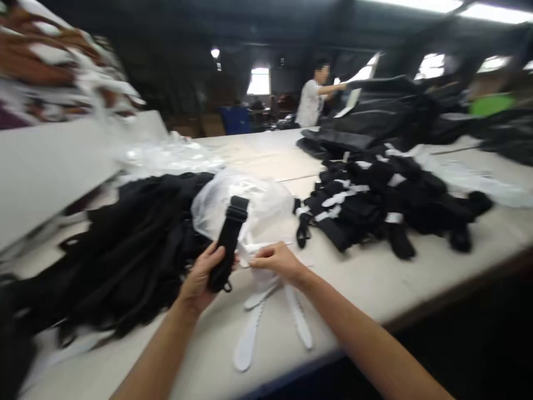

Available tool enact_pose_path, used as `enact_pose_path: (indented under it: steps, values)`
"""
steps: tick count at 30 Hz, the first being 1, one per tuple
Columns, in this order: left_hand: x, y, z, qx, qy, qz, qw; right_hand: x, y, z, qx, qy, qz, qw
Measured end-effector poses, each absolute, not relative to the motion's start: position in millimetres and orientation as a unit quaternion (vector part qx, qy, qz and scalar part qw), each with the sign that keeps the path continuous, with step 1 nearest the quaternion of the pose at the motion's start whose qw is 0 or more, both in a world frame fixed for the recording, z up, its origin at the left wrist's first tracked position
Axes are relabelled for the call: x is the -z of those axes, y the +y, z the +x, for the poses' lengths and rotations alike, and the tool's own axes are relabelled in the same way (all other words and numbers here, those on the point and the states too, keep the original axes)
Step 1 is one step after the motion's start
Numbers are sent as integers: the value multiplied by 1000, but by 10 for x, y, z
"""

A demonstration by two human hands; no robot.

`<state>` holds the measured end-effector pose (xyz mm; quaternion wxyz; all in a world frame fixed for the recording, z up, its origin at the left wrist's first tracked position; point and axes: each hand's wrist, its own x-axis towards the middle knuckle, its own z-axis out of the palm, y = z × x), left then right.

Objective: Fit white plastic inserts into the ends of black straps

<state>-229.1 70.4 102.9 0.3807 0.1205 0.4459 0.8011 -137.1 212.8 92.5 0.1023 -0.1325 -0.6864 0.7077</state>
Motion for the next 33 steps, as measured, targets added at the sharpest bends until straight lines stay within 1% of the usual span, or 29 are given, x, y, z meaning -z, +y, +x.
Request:
enact_pose_path:
  steps: [3, 8, 14, 21, 24, 31, 33]
  values:
    - [-1056, 419, -2418, -827, 420, 127, 350, -853, 2151, -1462, -729, -670, -111, 89]
    - [-1051, 523, -2378, -848, 356, 128, 371, -914, 2175, -1337, -742, -655, -125, 69]
    - [-1079, 450, -2426, -869, 315, 115, 363, -915, 2198, -1336, -760, -634, -115, 88]
    - [-1124, 436, -2395, -866, 318, 129, 365, -906, 2238, -1326, -782, -608, -104, 94]
    - [-1130, 446, -2332, -846, 346, 162, 373, -917, 2241, -1338, -803, -573, -110, 126]
    - [-1015, 547, -2111, -729, 509, 234, 393, -863, 2237, -1419, -809, -530, -104, 231]
    - [-987, 570, -2091, -712, 541, 243, 376, -854, 2240, -1426, -805, -531, -99, 245]
